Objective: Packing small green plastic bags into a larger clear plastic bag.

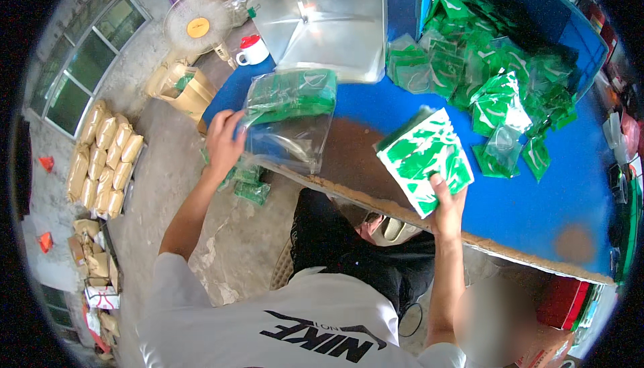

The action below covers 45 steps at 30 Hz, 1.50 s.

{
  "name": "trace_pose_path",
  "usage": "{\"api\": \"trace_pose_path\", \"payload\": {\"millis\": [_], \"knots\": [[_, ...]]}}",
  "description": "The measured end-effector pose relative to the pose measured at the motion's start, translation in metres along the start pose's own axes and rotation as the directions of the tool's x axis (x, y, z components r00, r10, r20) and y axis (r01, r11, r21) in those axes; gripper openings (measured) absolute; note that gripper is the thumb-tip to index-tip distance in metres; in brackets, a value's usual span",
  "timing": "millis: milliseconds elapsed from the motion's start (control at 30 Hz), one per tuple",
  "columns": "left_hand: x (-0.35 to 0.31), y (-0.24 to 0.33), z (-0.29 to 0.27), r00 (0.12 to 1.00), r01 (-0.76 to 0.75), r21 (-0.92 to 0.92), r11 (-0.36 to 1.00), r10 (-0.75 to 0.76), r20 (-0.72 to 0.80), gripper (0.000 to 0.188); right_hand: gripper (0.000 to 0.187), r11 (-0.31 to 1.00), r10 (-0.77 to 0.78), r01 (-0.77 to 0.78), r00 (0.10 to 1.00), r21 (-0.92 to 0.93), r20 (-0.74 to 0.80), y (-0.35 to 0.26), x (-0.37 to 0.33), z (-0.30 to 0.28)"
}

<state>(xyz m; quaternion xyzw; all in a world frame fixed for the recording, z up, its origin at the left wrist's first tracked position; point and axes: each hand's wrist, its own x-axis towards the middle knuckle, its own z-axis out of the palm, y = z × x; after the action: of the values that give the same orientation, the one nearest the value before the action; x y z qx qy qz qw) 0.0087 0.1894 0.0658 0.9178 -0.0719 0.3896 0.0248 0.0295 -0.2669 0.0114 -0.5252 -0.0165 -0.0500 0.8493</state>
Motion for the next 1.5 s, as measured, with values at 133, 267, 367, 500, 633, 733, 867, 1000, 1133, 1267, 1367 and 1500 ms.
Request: {"api": "trace_pose_path", "payload": {"millis": [133,267,367,500,633,733,867,1000,1133,1267,1367,1500], "knots": [[0.007,0.015,0.022,0.979,-0.181,-0.13,0.975,0.191,0.069,0.026,0.066,0.931,0.271,-0.291,0.955,0.219,0.118,0.009,-0.003,0.011],[0.016,0.048,0.028,0.977,-0.171,-0.275,0.946,0.199,0.078,0.016,0.06,0.833,0.35,-0.438,0.891,0.339,0.289,0.008,-0.013,0.04],[0.01,0.105,0.042,0.983,-0.055,-0.421,0.905,0.122,0.135,0.012,0.053,0.776,0.347,-0.49,0.857,0.396,0.38,0.009,-0.016,0.054],[0.017,0.146,0.056,0.942,0.299,-0.688,0.662,-0.087,0.325,0.014,0.058,0.787,0.467,-0.602,0.726,0.138,0.505,-0.011,-0.008,0.053],[0.042,0.13,0.051,0.903,0.404,-0.658,0.635,-0.165,0.396,0.011,0.051,0.723,0.639,-0.663,0.532,-0.195,0.556,-0.002,0.016,0.046],[0.066,0.154,0.016,0.91,0.298,-0.438,0.848,-0.115,0.398,0.012,0.043,0.592,0.806,-0.65,0.458,-0.477,0.375,-0.025,0.036,0.051],[0.064,0.173,0.014,0.942,0.059,-0.319,0.946,0.053,0.331,0.009,0.042,0.617,0.785,-0.726,0.543,-0.302,0.298,-0.011,0.039,0.072],[0.062,0.182,0.017,0.972,-0.003,-0.34,0.941,0.082,0.219,0.005,0.068,0.917,0.387,-0.4,0.892,0.01,0.233,0.031,0.0,0.099],[0.068,0.18,0.002,0.971,0.016,-0.314,0.949,0.06,0.23,0.005,0.077,0.908,0.419,-0.419,0.907,-0.01,0.037,0.037,-0.005,0.14],[0.078,0.198,0.007,0.996,0.017,-0.416,0.909,0.022,0.09,0.004,0.055,0.893,0.406,-0.437,0.886,0.109,0.223,0.058,0.049,0.152],[0.071,0.244,0.033,0.981,0.015,-0.461,0.887,0.076,0.178,0.013,0.045,0.455,-0.54,-0.467,0.533,0.758,0.652,0.164,0.099,0.101],[0.068,0.171,0.008,0.954,0.299,-0.676,0.673,-0.209,0.213,0.039,0.055,0.73,0.644,-0.67,0.605,-0.138,0.468,0.022,0.059,0.122]]}}
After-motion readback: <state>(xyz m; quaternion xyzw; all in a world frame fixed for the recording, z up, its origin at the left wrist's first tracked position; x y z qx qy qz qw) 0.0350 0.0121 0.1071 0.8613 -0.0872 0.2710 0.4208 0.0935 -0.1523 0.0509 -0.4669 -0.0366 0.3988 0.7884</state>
